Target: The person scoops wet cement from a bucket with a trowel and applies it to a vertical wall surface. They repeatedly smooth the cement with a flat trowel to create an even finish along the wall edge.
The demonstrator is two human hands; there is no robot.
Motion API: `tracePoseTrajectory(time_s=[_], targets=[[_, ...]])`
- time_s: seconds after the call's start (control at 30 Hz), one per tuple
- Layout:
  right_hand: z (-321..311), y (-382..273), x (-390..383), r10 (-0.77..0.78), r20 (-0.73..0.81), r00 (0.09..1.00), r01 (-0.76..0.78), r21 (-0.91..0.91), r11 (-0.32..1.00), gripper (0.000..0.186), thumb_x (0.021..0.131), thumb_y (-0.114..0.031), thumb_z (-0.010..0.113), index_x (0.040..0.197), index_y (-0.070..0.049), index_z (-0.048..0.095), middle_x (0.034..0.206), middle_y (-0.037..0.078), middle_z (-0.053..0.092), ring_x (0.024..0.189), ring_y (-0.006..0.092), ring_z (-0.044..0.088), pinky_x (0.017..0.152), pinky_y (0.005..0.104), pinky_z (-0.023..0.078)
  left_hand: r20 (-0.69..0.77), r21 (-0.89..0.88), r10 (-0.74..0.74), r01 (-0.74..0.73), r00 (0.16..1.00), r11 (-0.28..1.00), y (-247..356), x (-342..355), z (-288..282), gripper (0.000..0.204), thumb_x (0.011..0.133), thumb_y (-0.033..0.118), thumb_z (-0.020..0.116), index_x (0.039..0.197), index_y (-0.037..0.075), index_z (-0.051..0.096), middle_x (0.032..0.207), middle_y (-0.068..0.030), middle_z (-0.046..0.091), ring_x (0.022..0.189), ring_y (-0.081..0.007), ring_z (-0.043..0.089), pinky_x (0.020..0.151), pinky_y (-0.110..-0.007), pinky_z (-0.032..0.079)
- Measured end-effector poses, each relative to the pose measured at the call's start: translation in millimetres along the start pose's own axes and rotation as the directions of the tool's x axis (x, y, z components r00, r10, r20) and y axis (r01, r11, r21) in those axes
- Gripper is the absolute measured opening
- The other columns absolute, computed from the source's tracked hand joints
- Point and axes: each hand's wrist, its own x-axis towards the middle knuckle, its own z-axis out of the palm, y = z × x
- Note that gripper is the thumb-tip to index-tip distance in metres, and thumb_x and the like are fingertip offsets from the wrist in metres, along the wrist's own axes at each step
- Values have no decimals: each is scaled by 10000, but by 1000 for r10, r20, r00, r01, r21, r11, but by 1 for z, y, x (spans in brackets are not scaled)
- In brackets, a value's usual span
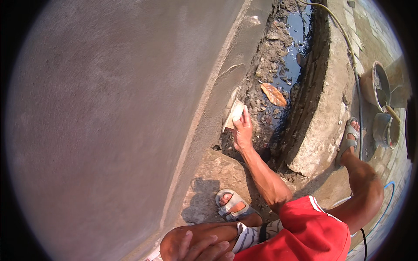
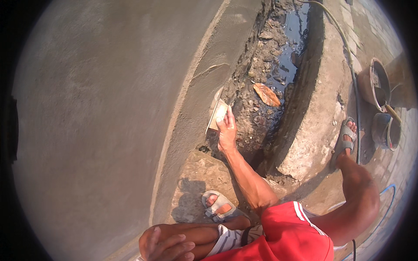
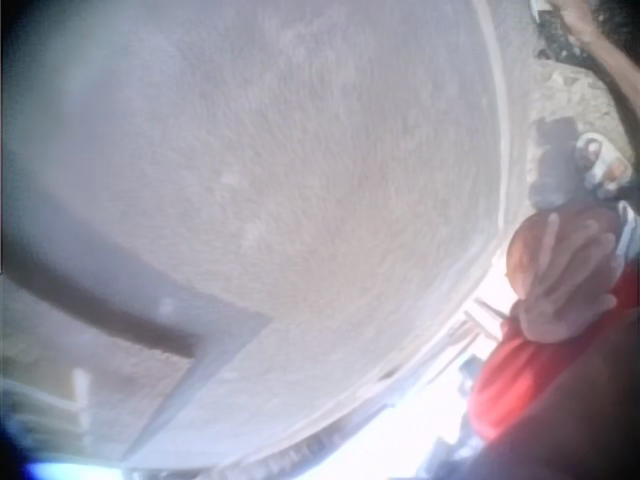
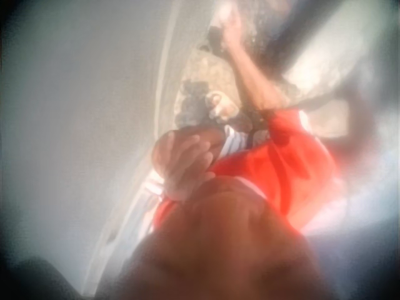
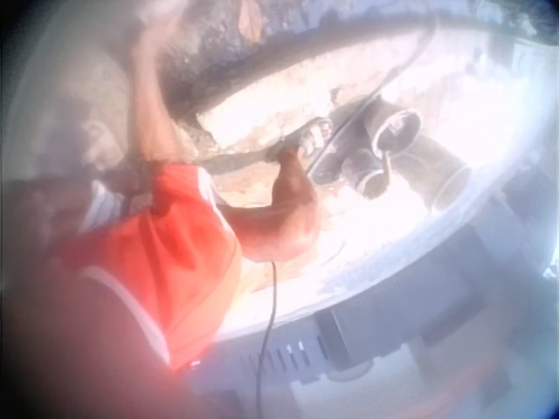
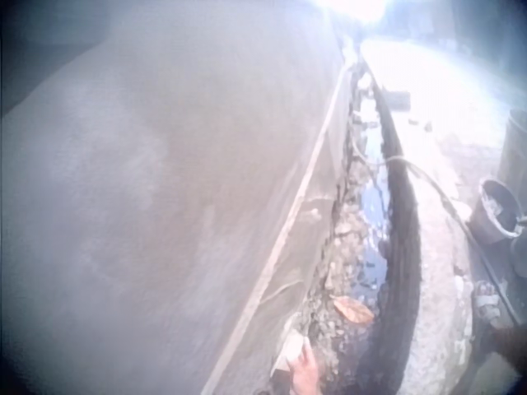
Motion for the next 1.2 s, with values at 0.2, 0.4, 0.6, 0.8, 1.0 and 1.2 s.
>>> tracePoseTrajectory(time_s=[0.2,0.4,0.6,0.8,1.0,1.2], targets=[[59,-16,-36,-61,-26,998,52,-249,967,656,890,57,520,1473,9,223,1424,145,395,1269,201,429,1057,312,358,-82,118,100,-90,992,989,-9,8,7,395,950,267,470,1343,260,508,1224,-56,637,1119,-299,617,1012,-555,394],[83,-15,-90,-105,106,989,136,-348,928,617,904,19,570,1451,11,285,1397,137,431,1254,193,443,1031,311,382,0,108,3,-3,1000,994,-4,12,2,370,956,278,471,1321,251,524,1198,-36,649,1112,-285,622,1015,-556,393],[76,-22,-145,-73,347,935,149,-201,968,613,890,30,580,1438,1,308,1397,167,414,1239,201,462,1016,319,413,-38,54,13,-11,999,998,-9,7,9,308,945,279,499,1208,166,613,1117,-79,678,1052,-313,646,1019,-552,379],[22,-47,-60,73,63,995,-82,166,983,663,901,-105,622,1447,-38,252,1379,89,468,1215,201,509,996,375,461,-95,-7,-105,105,990,994,2,23,2,260,917,271,546,1092,128,675,1041,-114,696,988,-319,668,1006,-541,381],[-25,-31,22,125,47,991,-130,121,984,567,905,-25,529,1430,-80,319,1327,47,503,1141,179,554,895,367,527,-20,-10,-9,9,1000,1000,-6,21,-3,250,903,288,545,1063,155,685,1044,-97,698,988,-323,669,997,-547,386],[-1,-19,25,49,29,998,-49,1,999,574,899,-59,568,1426,-71,338,1306,46,522,1129,164,556,872,356,528,-77,-75,-90,84,993,994,-2,6,4,291,903,308,531,1117,175,677,1110,-105,683,1080,-311,635,1028,-553,362]])
